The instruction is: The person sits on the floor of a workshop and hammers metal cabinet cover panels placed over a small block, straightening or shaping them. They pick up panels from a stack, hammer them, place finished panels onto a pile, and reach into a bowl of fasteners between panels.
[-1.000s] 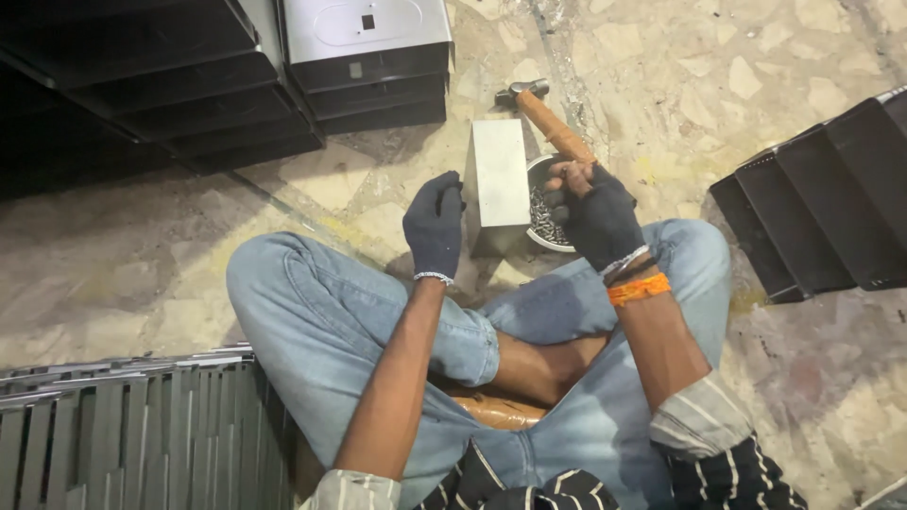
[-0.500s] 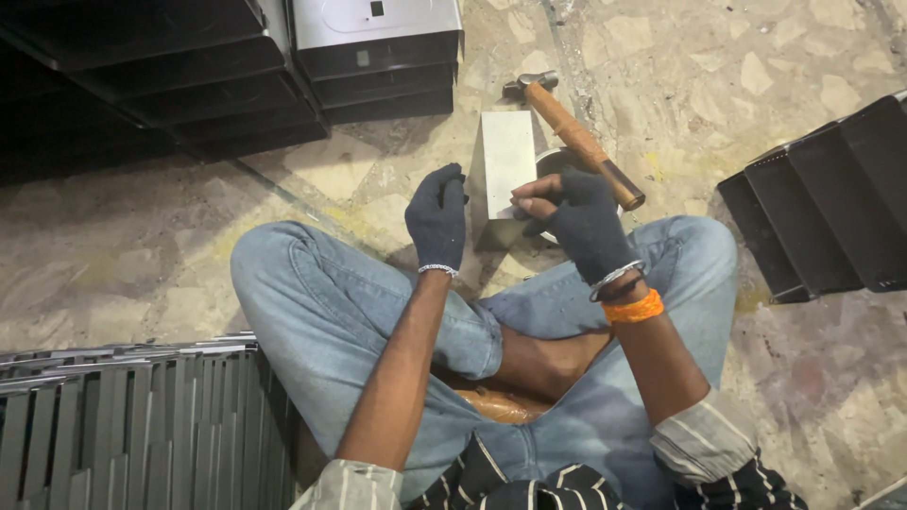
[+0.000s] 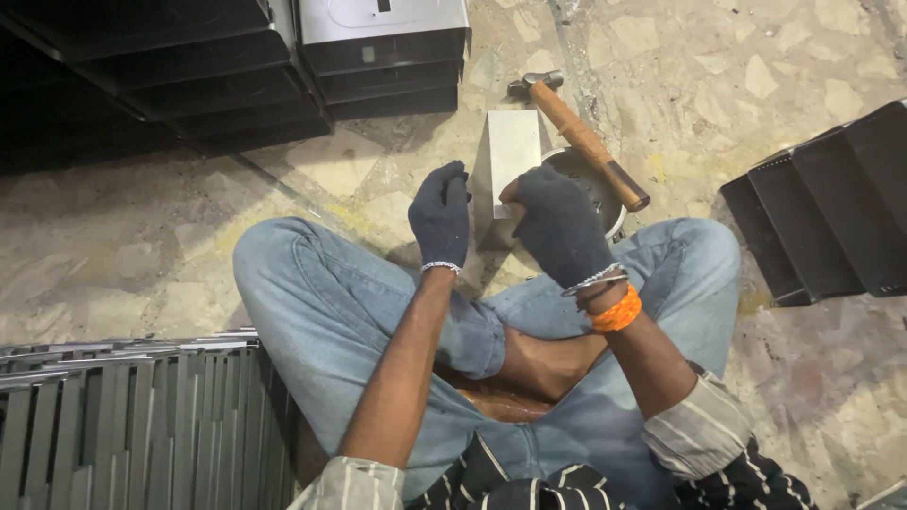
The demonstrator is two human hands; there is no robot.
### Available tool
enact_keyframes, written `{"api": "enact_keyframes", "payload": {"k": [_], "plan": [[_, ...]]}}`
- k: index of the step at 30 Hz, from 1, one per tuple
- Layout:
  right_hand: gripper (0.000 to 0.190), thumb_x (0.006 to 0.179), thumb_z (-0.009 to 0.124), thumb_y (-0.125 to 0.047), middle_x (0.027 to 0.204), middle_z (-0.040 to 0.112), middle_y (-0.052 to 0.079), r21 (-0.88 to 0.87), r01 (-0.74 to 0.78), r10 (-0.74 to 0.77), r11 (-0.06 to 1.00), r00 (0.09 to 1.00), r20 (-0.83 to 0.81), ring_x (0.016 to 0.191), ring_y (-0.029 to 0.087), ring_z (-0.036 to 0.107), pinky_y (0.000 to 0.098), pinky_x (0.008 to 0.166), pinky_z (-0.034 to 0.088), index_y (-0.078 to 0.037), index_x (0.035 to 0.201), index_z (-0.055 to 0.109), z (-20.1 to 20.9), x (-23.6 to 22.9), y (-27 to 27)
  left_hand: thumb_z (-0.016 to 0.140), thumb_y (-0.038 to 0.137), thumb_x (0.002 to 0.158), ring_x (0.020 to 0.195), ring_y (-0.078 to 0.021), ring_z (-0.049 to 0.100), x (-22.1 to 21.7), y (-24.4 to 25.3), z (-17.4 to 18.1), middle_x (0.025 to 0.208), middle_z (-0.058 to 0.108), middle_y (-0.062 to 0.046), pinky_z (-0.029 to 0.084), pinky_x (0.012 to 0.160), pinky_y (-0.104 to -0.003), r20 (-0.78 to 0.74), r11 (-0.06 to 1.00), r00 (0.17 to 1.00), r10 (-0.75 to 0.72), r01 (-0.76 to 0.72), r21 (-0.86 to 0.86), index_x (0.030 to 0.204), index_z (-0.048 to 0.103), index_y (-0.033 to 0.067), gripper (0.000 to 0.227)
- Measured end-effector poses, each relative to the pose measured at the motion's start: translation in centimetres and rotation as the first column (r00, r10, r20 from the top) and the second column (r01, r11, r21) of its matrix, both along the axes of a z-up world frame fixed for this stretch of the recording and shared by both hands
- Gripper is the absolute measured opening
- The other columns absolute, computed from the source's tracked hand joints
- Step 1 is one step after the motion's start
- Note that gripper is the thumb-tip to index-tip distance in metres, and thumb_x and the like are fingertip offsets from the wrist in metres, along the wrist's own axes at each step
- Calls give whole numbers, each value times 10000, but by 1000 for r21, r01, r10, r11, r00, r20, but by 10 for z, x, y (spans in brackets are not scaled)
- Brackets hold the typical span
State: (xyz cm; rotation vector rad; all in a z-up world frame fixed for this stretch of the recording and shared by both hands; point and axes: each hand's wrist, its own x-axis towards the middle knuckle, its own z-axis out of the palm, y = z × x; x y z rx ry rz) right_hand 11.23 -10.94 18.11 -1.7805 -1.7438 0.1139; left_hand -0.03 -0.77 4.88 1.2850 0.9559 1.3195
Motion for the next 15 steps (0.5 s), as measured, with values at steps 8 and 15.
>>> {"api": "enact_keyframes", "payload": {"k": [8, 15], "plan": [[170, 788, 678, -33, 942, 660, 132, -19, 8, -5, 1000, 988, 155, 932, 348, 658, 454, 816, 517, -80, 944, 726, 4, -10, 2, 623, 100, 982, 885, -142, 748, -1, 1, -4, 1040, 777, -101, 607, 761, -283, -85, 998, 996, 28, -23, 59, 1136, 731, -11, 218], [314, 835, 780, -74, 843, 721, 80, -39, 52, -55, 998, 995, -85, 819, 272, 717, 404, 717, 530, -65, 1123, 657, 18, -9, -5, 613, 91, 991, 918, -159, 751, -3, 0, 3, 1051, 776, -111, 604, 788, -292, -97, 994, 994, 51, -42, 98, 1128, 726, -17, 208]]}}
